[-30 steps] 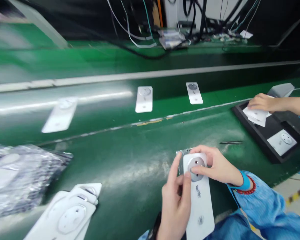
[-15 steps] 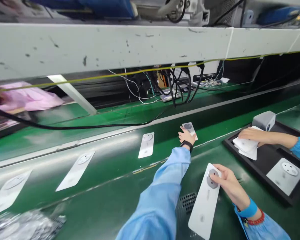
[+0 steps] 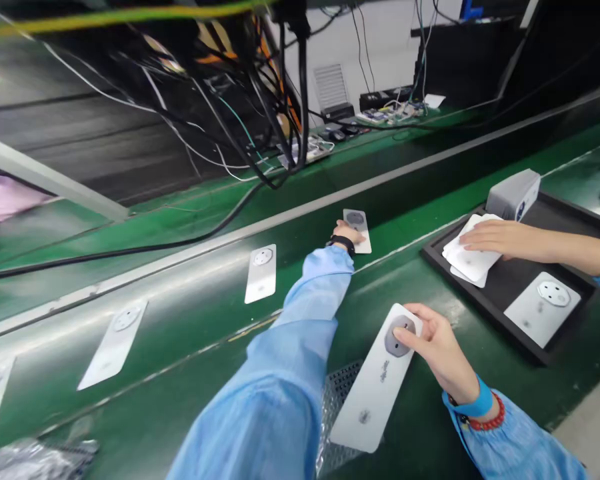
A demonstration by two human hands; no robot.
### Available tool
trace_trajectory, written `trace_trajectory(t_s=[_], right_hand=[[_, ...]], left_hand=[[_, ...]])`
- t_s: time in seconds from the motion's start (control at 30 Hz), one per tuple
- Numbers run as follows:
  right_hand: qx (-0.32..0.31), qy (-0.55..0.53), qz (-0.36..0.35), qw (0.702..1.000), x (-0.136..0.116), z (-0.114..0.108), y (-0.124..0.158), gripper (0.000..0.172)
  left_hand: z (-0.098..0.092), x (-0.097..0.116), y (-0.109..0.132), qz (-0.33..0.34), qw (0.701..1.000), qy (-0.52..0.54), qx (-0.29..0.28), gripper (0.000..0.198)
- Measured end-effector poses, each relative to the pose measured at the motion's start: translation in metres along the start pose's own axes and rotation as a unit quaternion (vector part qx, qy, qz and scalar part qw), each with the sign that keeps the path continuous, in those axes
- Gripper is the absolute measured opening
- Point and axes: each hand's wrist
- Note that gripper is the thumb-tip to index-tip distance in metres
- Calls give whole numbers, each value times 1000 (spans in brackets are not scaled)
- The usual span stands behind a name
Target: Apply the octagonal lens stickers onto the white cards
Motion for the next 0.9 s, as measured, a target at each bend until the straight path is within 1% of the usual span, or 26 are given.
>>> trace_trajectory(t_s=[0.07, 0.1, 0.13, 0.17, 0.23, 0.27, 0.3, 0.37, 0.4, 0.43, 0.47, 0.5, 0.53, 0.57, 0.6, 0.63, 0.67, 0.7, 0.73, 0.77, 0.8, 0.83, 0.87, 0.9], right_hand=[[-7, 5, 5, 1000, -1, 1, 1, 37], [-10, 9, 9, 1000, -2, 1, 2, 36], [-13, 13, 14, 1000, -4, 2, 4, 35], [-19, 17, 18, 1000, -5, 2, 6, 34], [-37, 22, 25, 999, -8, 4, 10, 33], [-48, 24, 27, 998, -9, 6, 12, 32], [-60, 25, 29, 997, -10, 8, 14, 32], [-82, 27, 34, 996, -12, 13, 18, 32], [-91, 30, 35, 995, -13, 15, 20, 33], [-99, 35, 35, 994, -13, 19, 22, 33], [-105, 43, 34, 993, -13, 22, 23, 34], [-109, 53, 31, 992, -12, 26, 24, 34], [-112, 65, 27, 991, -10, 31, 26, 34], [-114, 76, 24, 990, -8, 36, 28, 35], [-118, 88, 20, 989, -6, 41, 30, 35], [-123, 98, 17, 987, -4, 46, 33, 35], [-133, 108, 12, 985, -1, 52, 36, 35], [-145, 119, 7, 982, 1, 57, 39, 35], [-158, 134, -1, 978, 3, 63, 42, 34], [-166, 157, -15, 973, 4, 68, 45, 32], [-166, 189, -39, 967, 5, 72, 47, 31], [-159, 228, -74, 958, 5, 76, 49, 30], [-147, 271, -117, 944, 5, 78, 51, 32], [-134, 311, -166, 926, 5, 80, 53, 34]], left_hand=[[-22, -13, 12, 25, 1000, 8, -15, 32], [-37, -25, 24, 34, 999, 11, -14, 30], [-54, -42, 40, 42, 999, 14, -7, 30], [-72, -62, 60, 47, 999, 16, 2, 34], [-111, -113, 109, 33, 999, 13, 26, 47], [-130, -140, 135, 15, 999, 14, 44, 53], [-146, -168, 159, -12, 996, 27, 85, 56], [-169, -217, 199, -102, 983, 30, 153, 62], [-176, -237, 214, -143, 973, 33, 176, 64], [-179, -252, 224, -176, 966, 24, 187, 64], [-180, -263, 232, -186, 963, 9, 196, 65], [-179, -268, 238, -178, 962, -12, 208, 67], [-176, -269, 243, -156, 961, -40, 225, 71], [-172, -265, 248, -118, 959, -62, 251, 75], [-167, -256, 255, -71, 955, -66, 280, 76], [-161, -245, 263, -30, 953, -48, 297, 74], [-154, -231, 274, 12, 955, 7, 295, 68], [-147, -216, 285, 39, 962, 102, 251, 60], [-140, -201, 297, 29, 965, 214, 149, 56], [-133, -186, 307, -5, 950, 312, 24, 56], [-128, -174, 317, -47, 926, 368, -67, 55], [-123, -164, 324, -79, 905, 401, -118, 52], [-121, -156, 330, -106, 886, 425, -152, 51], [-120, -152, 333, -123, 875, 439, -161, 48]])
Point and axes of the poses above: each hand's wrist, its own y-axis away from the middle knuckle, its own z-axis out of the palm, x = y × z, and after that the axes turned 15 degrees about y, right-handed
